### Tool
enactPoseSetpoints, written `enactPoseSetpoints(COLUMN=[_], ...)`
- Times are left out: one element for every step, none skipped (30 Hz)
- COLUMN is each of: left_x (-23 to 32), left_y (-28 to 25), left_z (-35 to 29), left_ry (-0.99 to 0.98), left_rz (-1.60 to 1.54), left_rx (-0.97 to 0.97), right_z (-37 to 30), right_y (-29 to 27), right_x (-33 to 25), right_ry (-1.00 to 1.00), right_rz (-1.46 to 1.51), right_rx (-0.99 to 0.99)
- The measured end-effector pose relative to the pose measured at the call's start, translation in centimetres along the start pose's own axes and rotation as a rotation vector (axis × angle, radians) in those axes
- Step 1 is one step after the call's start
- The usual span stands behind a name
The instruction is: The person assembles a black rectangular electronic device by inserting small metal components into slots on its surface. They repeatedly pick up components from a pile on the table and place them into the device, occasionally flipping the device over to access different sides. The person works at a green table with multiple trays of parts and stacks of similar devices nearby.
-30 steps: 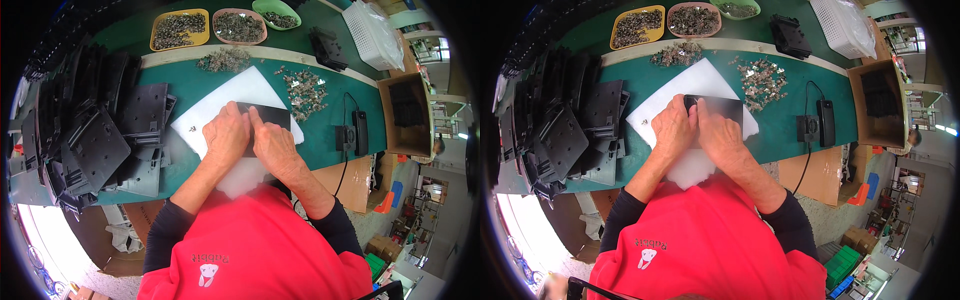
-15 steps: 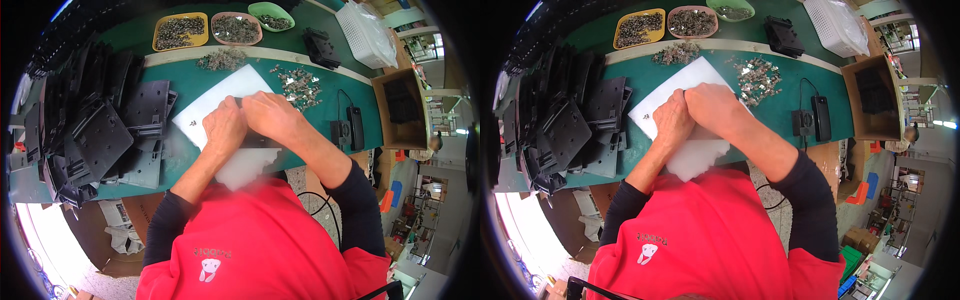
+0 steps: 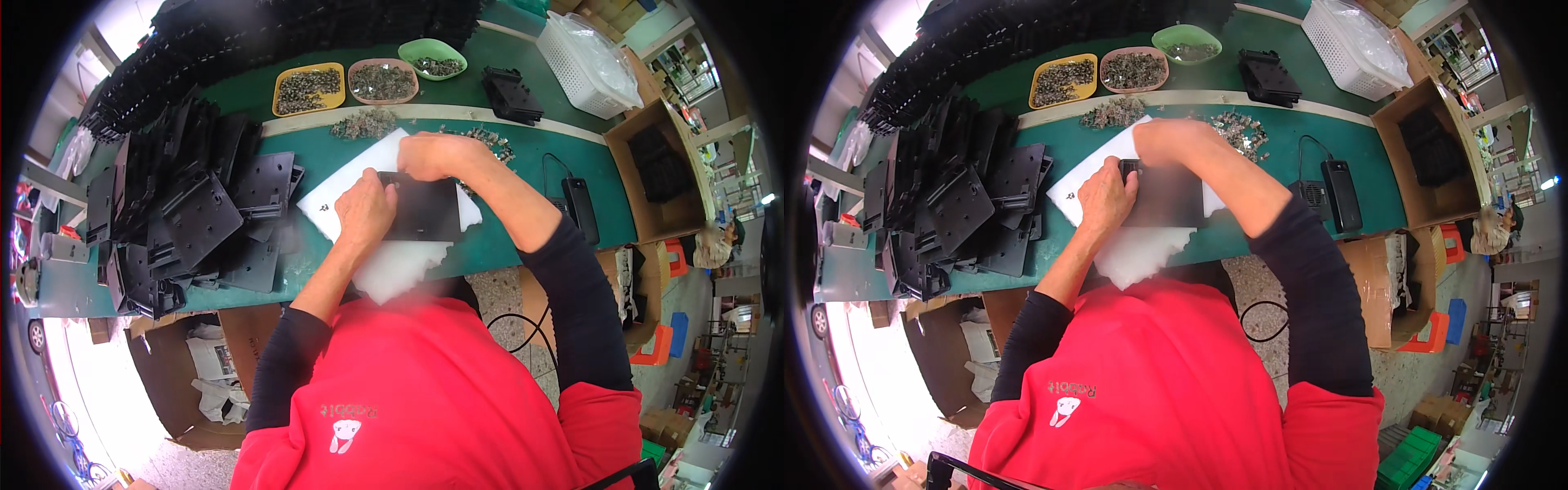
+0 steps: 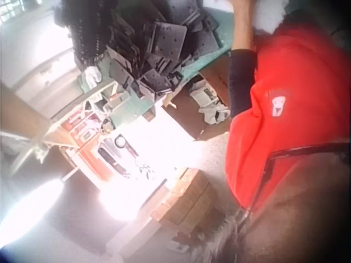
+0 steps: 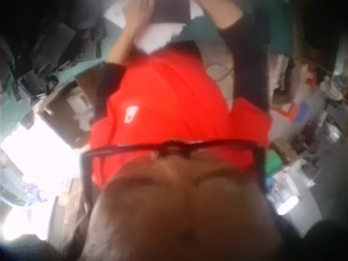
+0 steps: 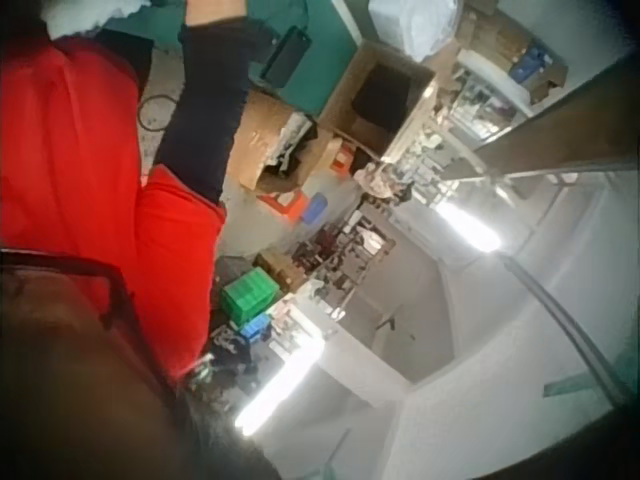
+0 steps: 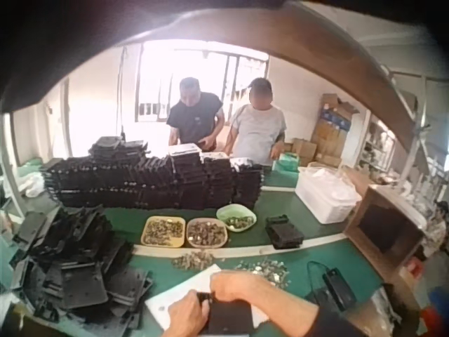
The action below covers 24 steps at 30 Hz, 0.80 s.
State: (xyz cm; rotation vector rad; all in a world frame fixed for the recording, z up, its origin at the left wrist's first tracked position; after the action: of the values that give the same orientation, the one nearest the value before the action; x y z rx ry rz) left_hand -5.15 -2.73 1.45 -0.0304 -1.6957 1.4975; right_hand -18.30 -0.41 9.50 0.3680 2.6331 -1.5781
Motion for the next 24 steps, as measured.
enactPoseSetpoints(left_x=[0.5,0.4,0.0,0.2,0.3,0.5,0.5,0.6,0.4,0.3,0.2,0.4,0.6,0.8,0.9,1.3,1.8,2.2,2.5,2.6,2.6,2.5,2.4,2.0], left_y=[0.2,0.3,0.2,0.3,0.4,0.1,-0.1,-0.2,-0.2,-0.3,-0.7,-1.1,-1.6,-1.6,-1.3,-1.1,-1.0,-1.0,-0.8,-0.6,-0.5,-0.7,-0.8,-0.9], left_z=[0.1,-0.1,-0.3,-0.2,-0.4,-0.7,-0.4,0.0,0.3,0.5,0.8,1.3,1.7,2.1,2.5,2.9,3.3,3.6,3.8,3.7,3.7,3.6,3.5,3.2], left_ry=[0.004,-0.001,-0.012,-0.007,0.002,0.012,0.02,0.043,0.062,0.082,0.1,0.154,0.206,0.258,0.28,0.309,0.336,0.365,0.362,0.359,0.352,0.35,0.349,0.34], left_rz=[-0.009,-0.001,0.008,0.01,0.005,0.004,0.0,0.013,0.027,0.042,0.004,-0.005,-0.014,-0.022,-0.014,0.012,0.039,0.065,0.064,0.064,0.064,0.034,0.004,-0.026], left_rx=[-0.012,-0.006,0.002,0.007,-0.003,-0.005,0.002,-0.012,-0.034,-0.056,-0.085,-0.12,-0.156,-0.191,-0.165,-0.162,-0.16,-0.158,-0.157,-0.156,-0.155,-0.133,-0.112,-0.092], right_z=[0.0,0.2,-0.9,-1.3,-1.3,-1.5,-2.2,-3.1,-3.3,-3.6,-3.8,-3.9,-3.4,-2.7,-1.9,-1.0,0.3,1.7,3.0,4.1,5.3,6.5,7.3,7.7], right_y=[1.1,1.8,1.6,2.9,4.9,5.9,6.4,6.9,7.2,7.3,7.3,7.2,7.2,6.7,6.0,5.3,4.8,4.5,4.3,3.9,3.7,3.5,3.4,3.3], right_x=[2.2,3.3,2.7,3.4,4.3,4.9,4.8,4.8,5.0,5.4,5.9,6.4,7.6,8.5,9.3,10.0,10.6,10.8,11.1,11.2,11.2,10.9,10.9,10.7], right_ry=[-0.039,-0.096,-0.131,-0.154,-0.176,-0.203,-0.179,-0.152,-0.184,-0.181,-0.178,-0.17,-0.158,-0.089,-0.021,0.048,0.085,0.069,0.058,0.047,0.062,0.07,0.079,0.078], right_rz=[0.051,0.105,0.132,0.132,0.132,0.127,0.183,0.239,0.297,0.329,0.361,0.394,0.493,0.493,0.492,0.492,0.482,0.482,0.479,0.476,0.455,0.434,0.413,0.394], right_rx=[0.07,0.134,0.151,0.207,0.264,0.328,0.401,0.469,0.485,0.489,0.492,0.498,0.582,0.617,0.65,0.684,0.713,0.76,0.809,0.858,0.844,0.828,0.812,0.8])
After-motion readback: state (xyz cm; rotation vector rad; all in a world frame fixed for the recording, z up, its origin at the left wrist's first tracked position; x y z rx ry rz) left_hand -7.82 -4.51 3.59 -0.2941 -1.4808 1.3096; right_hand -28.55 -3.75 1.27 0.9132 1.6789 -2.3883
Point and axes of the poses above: each hand's wrist, its own z-axis towards the middle knuckle, its own y-axis out of the palm, x = y × z, the point moved 4 cm from there along z, towards the middle knuckle, and after that the axes turned 2 degrees about -y, right-handed, at the moved point
